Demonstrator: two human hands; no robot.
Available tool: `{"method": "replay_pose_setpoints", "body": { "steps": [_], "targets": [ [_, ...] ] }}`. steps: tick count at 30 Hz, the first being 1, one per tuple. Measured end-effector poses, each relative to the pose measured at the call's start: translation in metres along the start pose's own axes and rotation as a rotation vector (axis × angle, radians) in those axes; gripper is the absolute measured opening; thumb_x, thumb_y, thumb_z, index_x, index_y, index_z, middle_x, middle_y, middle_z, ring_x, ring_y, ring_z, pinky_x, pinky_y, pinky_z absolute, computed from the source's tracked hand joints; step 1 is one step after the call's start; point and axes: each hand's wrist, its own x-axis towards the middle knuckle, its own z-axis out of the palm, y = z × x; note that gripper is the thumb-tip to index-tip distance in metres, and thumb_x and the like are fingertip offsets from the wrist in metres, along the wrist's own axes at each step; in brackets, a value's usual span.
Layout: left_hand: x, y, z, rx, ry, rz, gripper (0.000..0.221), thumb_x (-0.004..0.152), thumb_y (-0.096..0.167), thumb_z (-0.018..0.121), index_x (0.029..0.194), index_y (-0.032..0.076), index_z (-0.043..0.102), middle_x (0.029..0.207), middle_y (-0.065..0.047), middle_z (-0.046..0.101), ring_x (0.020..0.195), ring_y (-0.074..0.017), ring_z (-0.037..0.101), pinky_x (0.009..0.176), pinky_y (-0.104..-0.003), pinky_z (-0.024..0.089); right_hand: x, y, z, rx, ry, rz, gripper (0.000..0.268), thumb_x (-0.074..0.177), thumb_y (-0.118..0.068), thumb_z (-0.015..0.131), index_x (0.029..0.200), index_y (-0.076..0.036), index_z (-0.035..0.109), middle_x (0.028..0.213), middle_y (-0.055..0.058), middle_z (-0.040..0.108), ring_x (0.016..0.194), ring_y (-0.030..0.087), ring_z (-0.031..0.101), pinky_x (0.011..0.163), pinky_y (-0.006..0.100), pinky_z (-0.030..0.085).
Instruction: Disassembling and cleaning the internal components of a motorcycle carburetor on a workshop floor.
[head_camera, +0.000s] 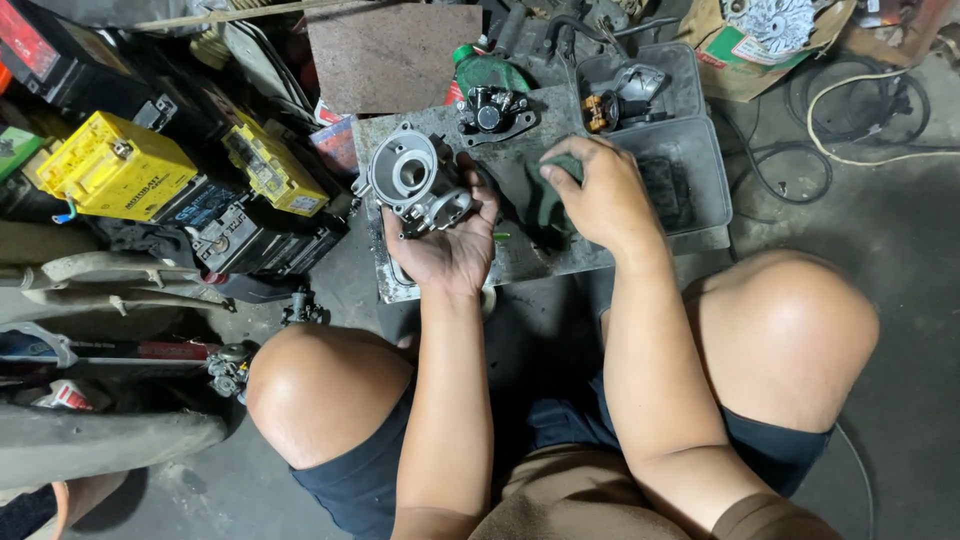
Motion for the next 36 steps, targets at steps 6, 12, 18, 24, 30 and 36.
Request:
{"method": "replay_pose_setpoints", "body": {
  "steps": [6, 12, 18, 24, 30, 36],
  "targets": [
    [0.006, -0.003, -0.005, -0.008, 0.034, 0.025, 0.059, 0.083, 0.049, 0.066, 0.116, 0.0, 0.063, 0.118, -0.027, 0.067, 0.095, -0.0404, 0.067, 0.08, -0.045, 0.059, -0.01, -0.023, -0.01, 0.106, 0.019, 0.027, 0.02, 0.105, -0.025, 0.057, 0.121, -0.019, 0.067, 0.103, 0.026, 0.072, 0.107, 0.046, 0.068, 0.089, 0.058, 0.052],
    [0.007, -0.008, -0.004, -0.011, 0.032, 0.013, 0.064, 0.086, 0.054, 0.06, 0.119, -0.001, 0.061, 0.12, -0.028, 0.065, 0.096, -0.0412, 0.066, 0.081, -0.046, 0.058, -0.012, -0.024, -0.003, 0.295, 0.182, -0.161, 0.015, 0.108, -0.015, 0.052, 0.12, -0.009, 0.058, 0.116, 0.036, 0.068, 0.117, 0.054, 0.061, 0.1, 0.061, 0.048],
    [0.0, -0.009, 0.003, 0.11, 0.009, 0.028, 0.068, 0.082, 0.058, 0.059, 0.117, 0.0, 0.062, 0.116, -0.03, 0.067, 0.093, -0.0431, 0.068, 0.08, -0.047, 0.057, -0.012, -0.029, -0.008, 0.431, 0.249, -0.355, 0.016, 0.109, -0.008, 0.052, 0.125, -0.007, 0.057, 0.119, 0.023, 0.07, 0.12, 0.044, 0.063, 0.105, 0.057, 0.047],
    [0.006, -0.011, -0.017, 0.198, -0.175, -0.013, 0.065, 0.084, 0.057, 0.057, 0.112, -0.002, 0.065, 0.111, -0.036, 0.067, 0.09, -0.0494, 0.07, 0.079, -0.052, 0.058, -0.015, -0.028, -0.012, 0.225, 0.19, -0.215, 0.017, 0.105, -0.012, 0.061, 0.12, -0.015, 0.069, 0.107, 0.019, 0.074, 0.11, 0.044, 0.068, 0.094, 0.056, 0.052],
    [0.014, -0.012, -0.04, 0.239, -0.325, -0.062, 0.065, 0.085, 0.055, 0.055, 0.112, -0.004, 0.065, 0.111, -0.04, 0.066, 0.091, -0.0541, 0.071, 0.078, -0.054, 0.057, -0.004, -0.008, 0.002, 0.191, 0.149, -0.16, 0.021, 0.103, -0.011, 0.062, 0.122, -0.015, 0.07, 0.107, 0.019, 0.075, 0.108, 0.045, 0.069, 0.092, 0.058, 0.053],
    [0.008, -0.017, -0.035, 0.147, -0.306, -0.036, 0.072, 0.089, 0.053, 0.051, 0.115, -0.013, 0.062, 0.111, -0.046, 0.062, 0.098, -0.0601, 0.067, 0.084, -0.06, 0.056, -0.005, -0.016, -0.006, 0.146, 0.139, -0.153, 0.03, 0.1, -0.007, 0.066, 0.129, -0.013, 0.069, 0.112, 0.023, 0.074, 0.109, 0.047, 0.068, 0.093, 0.059, 0.053]
  ]
}}
